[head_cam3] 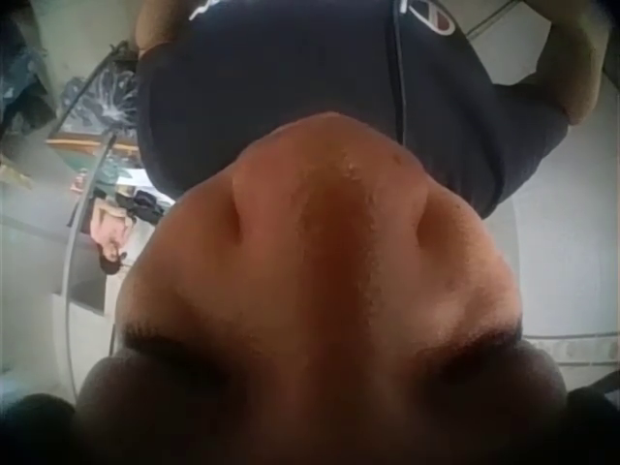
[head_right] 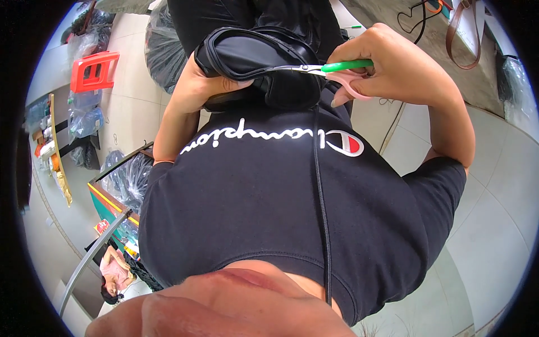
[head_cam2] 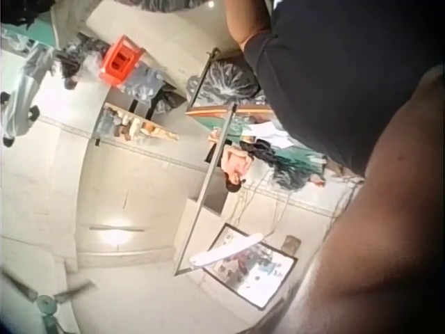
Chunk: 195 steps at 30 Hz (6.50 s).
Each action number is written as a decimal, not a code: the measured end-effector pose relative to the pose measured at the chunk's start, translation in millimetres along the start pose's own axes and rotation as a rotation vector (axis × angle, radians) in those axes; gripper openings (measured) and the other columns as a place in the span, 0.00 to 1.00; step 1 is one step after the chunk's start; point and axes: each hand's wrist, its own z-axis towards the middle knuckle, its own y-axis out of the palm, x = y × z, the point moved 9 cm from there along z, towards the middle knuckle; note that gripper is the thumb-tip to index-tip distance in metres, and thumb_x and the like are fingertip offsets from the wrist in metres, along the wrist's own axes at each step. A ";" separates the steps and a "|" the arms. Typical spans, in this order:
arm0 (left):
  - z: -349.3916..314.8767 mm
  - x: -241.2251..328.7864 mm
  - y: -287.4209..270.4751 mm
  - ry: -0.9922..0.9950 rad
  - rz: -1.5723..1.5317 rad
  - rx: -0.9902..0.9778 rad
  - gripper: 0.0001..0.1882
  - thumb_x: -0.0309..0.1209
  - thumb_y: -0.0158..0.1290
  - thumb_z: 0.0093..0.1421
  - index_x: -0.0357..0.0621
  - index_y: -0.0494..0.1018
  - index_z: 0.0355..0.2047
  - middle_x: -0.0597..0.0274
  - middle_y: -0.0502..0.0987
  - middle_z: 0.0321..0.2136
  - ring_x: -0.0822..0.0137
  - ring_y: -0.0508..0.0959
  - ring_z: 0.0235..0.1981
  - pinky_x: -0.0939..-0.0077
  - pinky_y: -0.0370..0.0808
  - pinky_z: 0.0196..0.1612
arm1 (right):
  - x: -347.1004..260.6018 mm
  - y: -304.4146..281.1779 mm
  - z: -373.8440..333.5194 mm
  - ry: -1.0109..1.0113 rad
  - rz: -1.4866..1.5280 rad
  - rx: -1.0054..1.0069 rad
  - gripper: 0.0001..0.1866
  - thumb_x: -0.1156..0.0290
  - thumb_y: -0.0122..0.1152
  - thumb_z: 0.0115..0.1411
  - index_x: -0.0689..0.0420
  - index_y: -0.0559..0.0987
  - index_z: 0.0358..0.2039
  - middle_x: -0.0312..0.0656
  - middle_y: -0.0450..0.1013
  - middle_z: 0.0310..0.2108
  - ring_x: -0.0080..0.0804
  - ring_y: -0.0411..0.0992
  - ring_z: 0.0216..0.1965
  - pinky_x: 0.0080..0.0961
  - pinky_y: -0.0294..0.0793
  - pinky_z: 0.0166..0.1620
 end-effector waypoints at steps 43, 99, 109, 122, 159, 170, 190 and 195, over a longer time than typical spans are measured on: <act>5.0 -17.4 -1.6 -0.109 -0.036 0.011 0.20 0.16 0.62 0.47 0.36 0.74 0.42 0.62 0.78 0.38 0.73 0.76 0.40 0.77 0.73 0.46 | -22.7 1.5 39.7 -0.203 0.118 0.310 0.16 0.81 0.68 0.48 0.64 0.75 0.39 0.39 0.77 0.31 0.19 0.75 0.34 0.14 0.75 0.38; -18.4 -67.7 13.5 -0.718 -1.057 -0.069 0.15 0.28 0.45 0.62 0.27 0.72 0.42 0.48 0.79 0.36 0.63 0.82 0.33 0.72 0.81 0.39 | -54.5 -16.0 6.1 -0.767 -1.115 0.806 0.16 0.67 0.68 0.49 0.55 0.80 0.39 0.28 0.60 0.15 0.20 0.61 0.14 0.17 0.59 0.16; -17.7 -67.9 10.4 -0.679 -0.967 -0.072 0.14 0.27 0.49 0.60 0.29 0.72 0.43 0.49 0.79 0.36 0.63 0.82 0.33 0.71 0.82 0.39 | -55.7 -13.6 0.8 -0.808 -1.128 0.841 0.15 0.66 0.69 0.49 0.55 0.80 0.38 0.28 0.60 0.14 0.18 0.60 0.13 0.16 0.58 0.17; -19.8 -68.7 15.8 -0.716 -1.029 -0.100 0.14 0.27 0.49 0.60 0.30 0.73 0.43 0.49 0.79 0.36 0.63 0.82 0.33 0.70 0.81 0.38 | -66.0 -13.4 3.9 -0.803 -1.181 0.790 0.14 0.67 0.68 0.50 0.54 0.80 0.38 0.27 0.61 0.15 0.17 0.61 0.14 0.15 0.59 0.17; -19.6 -70.3 12.1 -0.732 -1.013 -0.072 0.13 0.27 0.50 0.60 0.30 0.73 0.42 0.49 0.79 0.35 0.63 0.82 0.33 0.71 0.81 0.38 | -76.0 -23.7 4.8 -0.735 -1.064 0.763 0.15 0.67 0.67 0.50 0.55 0.80 0.39 0.28 0.60 0.15 0.18 0.61 0.15 0.16 0.60 0.17; -19.0 -68.1 14.2 -0.733 -1.008 -0.069 0.14 0.28 0.50 0.60 0.30 0.73 0.42 0.50 0.79 0.35 0.63 0.82 0.32 0.71 0.81 0.38 | -71.7 -18.8 4.3 -0.681 -1.205 0.663 0.16 0.65 0.66 0.51 0.54 0.80 0.41 0.28 0.61 0.15 0.17 0.62 0.15 0.15 0.58 0.17; -17.5 -65.7 14.0 -0.726 -0.963 -0.085 0.13 0.28 0.52 0.59 0.32 0.74 0.41 0.51 0.80 0.35 0.64 0.82 0.32 0.71 0.81 0.38 | -69.6 -21.1 9.9 -0.647 -1.045 0.628 0.18 0.65 0.67 0.51 0.56 0.79 0.43 0.28 0.61 0.16 0.17 0.63 0.17 0.15 0.61 0.18; -18.8 -66.5 13.1 -0.724 -0.963 -0.068 0.13 0.28 0.52 0.59 0.32 0.74 0.41 0.51 0.80 0.35 0.64 0.82 0.32 0.71 0.81 0.37 | -70.8 -19.0 10.3 -0.654 -1.054 0.646 0.19 0.65 0.67 0.51 0.56 0.78 0.43 0.28 0.60 0.16 0.17 0.63 0.17 0.16 0.60 0.18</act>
